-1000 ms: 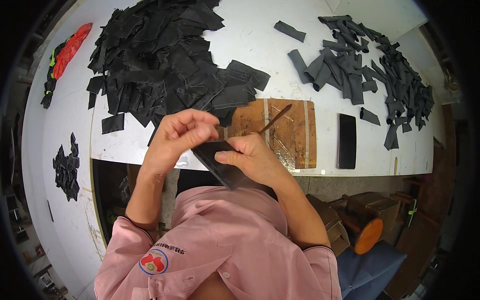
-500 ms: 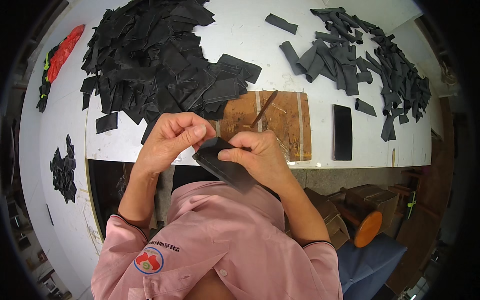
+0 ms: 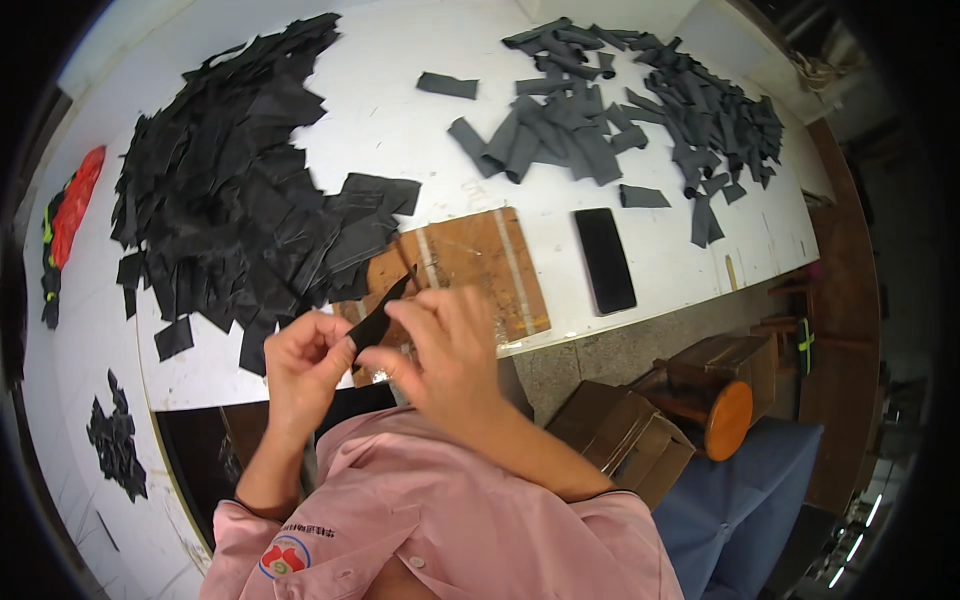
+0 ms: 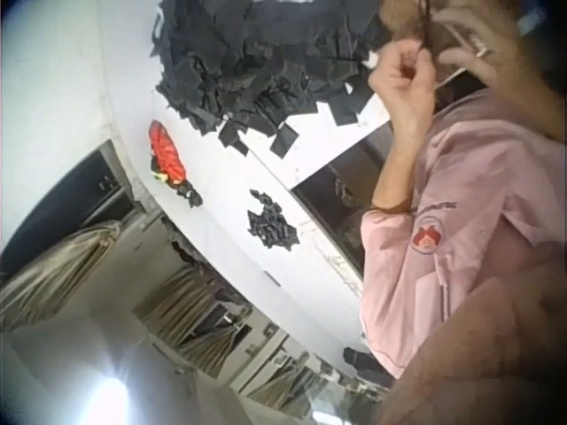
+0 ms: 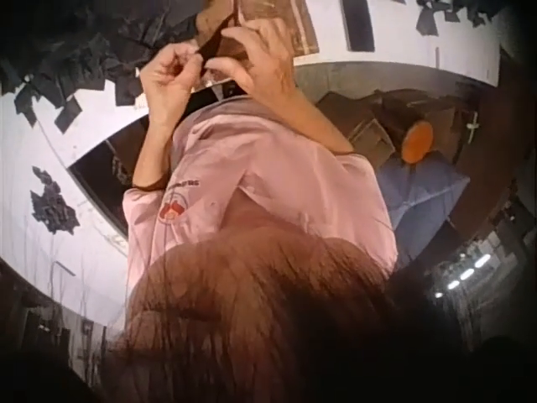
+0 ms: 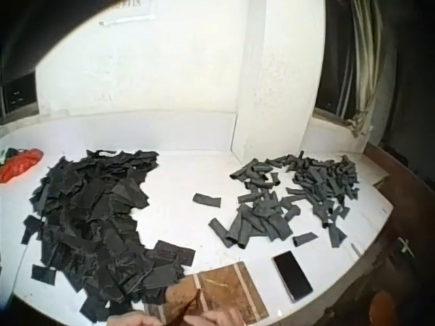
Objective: Manually assembling small black foam or rubber strips on a workbench.
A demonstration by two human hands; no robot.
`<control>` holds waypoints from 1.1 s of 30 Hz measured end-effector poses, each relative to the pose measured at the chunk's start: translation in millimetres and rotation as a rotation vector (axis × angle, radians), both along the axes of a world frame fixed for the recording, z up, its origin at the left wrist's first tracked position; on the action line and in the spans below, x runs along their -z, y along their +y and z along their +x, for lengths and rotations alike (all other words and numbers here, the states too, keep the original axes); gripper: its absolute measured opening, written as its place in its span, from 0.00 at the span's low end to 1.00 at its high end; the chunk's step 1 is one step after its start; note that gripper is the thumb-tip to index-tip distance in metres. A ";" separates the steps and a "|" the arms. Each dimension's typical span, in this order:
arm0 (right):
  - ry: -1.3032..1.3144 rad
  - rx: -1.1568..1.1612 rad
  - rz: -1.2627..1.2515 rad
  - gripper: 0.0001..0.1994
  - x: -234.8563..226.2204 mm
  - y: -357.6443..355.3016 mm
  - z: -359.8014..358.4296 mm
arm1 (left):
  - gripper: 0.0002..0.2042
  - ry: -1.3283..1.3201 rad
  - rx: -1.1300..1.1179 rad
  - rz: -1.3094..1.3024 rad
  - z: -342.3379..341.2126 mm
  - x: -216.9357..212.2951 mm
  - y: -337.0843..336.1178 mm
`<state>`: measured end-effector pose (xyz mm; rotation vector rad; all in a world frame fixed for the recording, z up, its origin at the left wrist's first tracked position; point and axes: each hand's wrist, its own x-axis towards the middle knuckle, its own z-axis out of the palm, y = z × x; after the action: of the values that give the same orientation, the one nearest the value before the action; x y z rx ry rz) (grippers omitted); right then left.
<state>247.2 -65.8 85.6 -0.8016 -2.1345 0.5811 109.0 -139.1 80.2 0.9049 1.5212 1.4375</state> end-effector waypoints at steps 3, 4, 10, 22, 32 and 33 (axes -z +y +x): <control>0.214 -0.129 -0.528 0.12 5.7 -10.1 1.6 | 0.02 0.201 -0.032 0.159 21.0 6.9 0.9; 0.214 -0.117 -0.521 0.12 9.8 -7.4 0.9 | 0.02 0.198 -0.020 0.167 24.6 9.1 2.6; 0.100 -0.016 -0.023 0.08 20.9 -2.2 -8.6 | 0.03 0.093 -0.369 0.076 37.3 9.9 9.1; 0.802 -0.531 -1.656 0.06 31.7 6.0 5.5 | 0.11 -0.098 -0.133 0.112 27.8 12.9 17.2; 0.676 -0.490 -1.270 0.11 28.2 3.6 14.4 | 0.16 -0.675 0.173 0.110 18.7 -3.9 7.1; 0.675 -0.492 -1.274 0.11 26.0 2.6 14.7 | 0.18 -0.833 0.360 0.140 17.4 -6.8 1.7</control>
<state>261.9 -63.2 59.6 -0.5125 -1.1328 2.2021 126.4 -137.5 87.1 0.5057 0.6122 1.4000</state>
